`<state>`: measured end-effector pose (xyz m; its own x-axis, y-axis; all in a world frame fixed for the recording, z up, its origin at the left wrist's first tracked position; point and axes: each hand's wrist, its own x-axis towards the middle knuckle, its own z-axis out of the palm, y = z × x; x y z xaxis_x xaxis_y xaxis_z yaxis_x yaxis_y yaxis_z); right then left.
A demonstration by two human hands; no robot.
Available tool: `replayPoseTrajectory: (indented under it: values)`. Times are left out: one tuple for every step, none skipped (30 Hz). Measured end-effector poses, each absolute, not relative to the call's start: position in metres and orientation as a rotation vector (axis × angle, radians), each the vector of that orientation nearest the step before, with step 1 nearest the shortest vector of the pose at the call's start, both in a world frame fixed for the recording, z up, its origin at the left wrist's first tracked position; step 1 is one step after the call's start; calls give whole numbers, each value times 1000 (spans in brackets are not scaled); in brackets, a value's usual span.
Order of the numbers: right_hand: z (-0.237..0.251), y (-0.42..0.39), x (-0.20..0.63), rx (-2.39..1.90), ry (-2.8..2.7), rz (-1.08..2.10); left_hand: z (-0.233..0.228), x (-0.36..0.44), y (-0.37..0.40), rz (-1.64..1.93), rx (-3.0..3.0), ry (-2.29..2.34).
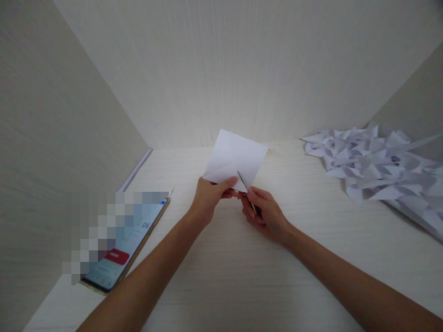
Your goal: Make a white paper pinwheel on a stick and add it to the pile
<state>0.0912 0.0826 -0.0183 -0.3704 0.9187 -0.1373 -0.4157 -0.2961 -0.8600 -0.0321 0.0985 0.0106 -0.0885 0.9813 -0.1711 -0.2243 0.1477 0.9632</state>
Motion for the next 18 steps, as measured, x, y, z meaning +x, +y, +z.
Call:
replayPoseTrajectory:
  values:
    - [-18, 83, 91, -813, -944, 1813, 10, -32, 98, 1256, 883, 1196]
    - [-18, 83, 91, -812, -946, 1814, 10, -32, 98, 1249, 888, 1198]
    - [-17, 83, 91, -812, -946, 1815, 10, -32, 97, 1241, 891, 1200]
    - [-17, 83, 91, -814, -944, 1814, 10, -32, 97, 1235, 893, 1202]
    - [-17, 82, 91, -816, -942, 1814, 10, -32, 97, 1228, 896, 1203]
    - [-17, 82, 91, -820, -941, 1814, 10, -32, 97, 1224, 899, 1203]
    - [-17, 82, 91, -824, -941, 1814, 10, -32, 97, 1222, 901, 1202]
    - [-17, 82, 92, -828, -941, 1813, 10, -32, 97, 1219, 903, 1202]
    - [-17, 82, 92, -832, -943, 1812, 10, -32, 97, 1217, 904, 1202]
    - [-17, 82, 92, -834, -943, 1811, 10, -32, 97, 1216, 904, 1201]
    - [-17, 82, 92, -836, -944, 1809, 10, -32, 97, 1216, 901, 1200]
    - [-17, 82, 92, -836, -944, 1807, 10, -32, 97, 1215, 901, 1198]
    - [-16, 82, 92, -835, -944, 1804, 10, -32, 97, 1215, 902, 1194]
    - [-16, 82, 92, -831, -943, 1802, 10, -32, 97, 1216, 904, 1192]
    - [-16, 82, 92, -828, -942, 1801, 10, -32, 97, 1215, 907, 1191]
    - [-16, 82, 91, -826, -940, 1799, 10, -31, 96, 1213, 910, 1191]
    - [-16, 82, 91, -824, -938, 1798, 10, -31, 96, 1212, 911, 1194]
    - [-16, 82, 91, -823, -936, 1797, 10, -31, 96, 1211, 909, 1198]
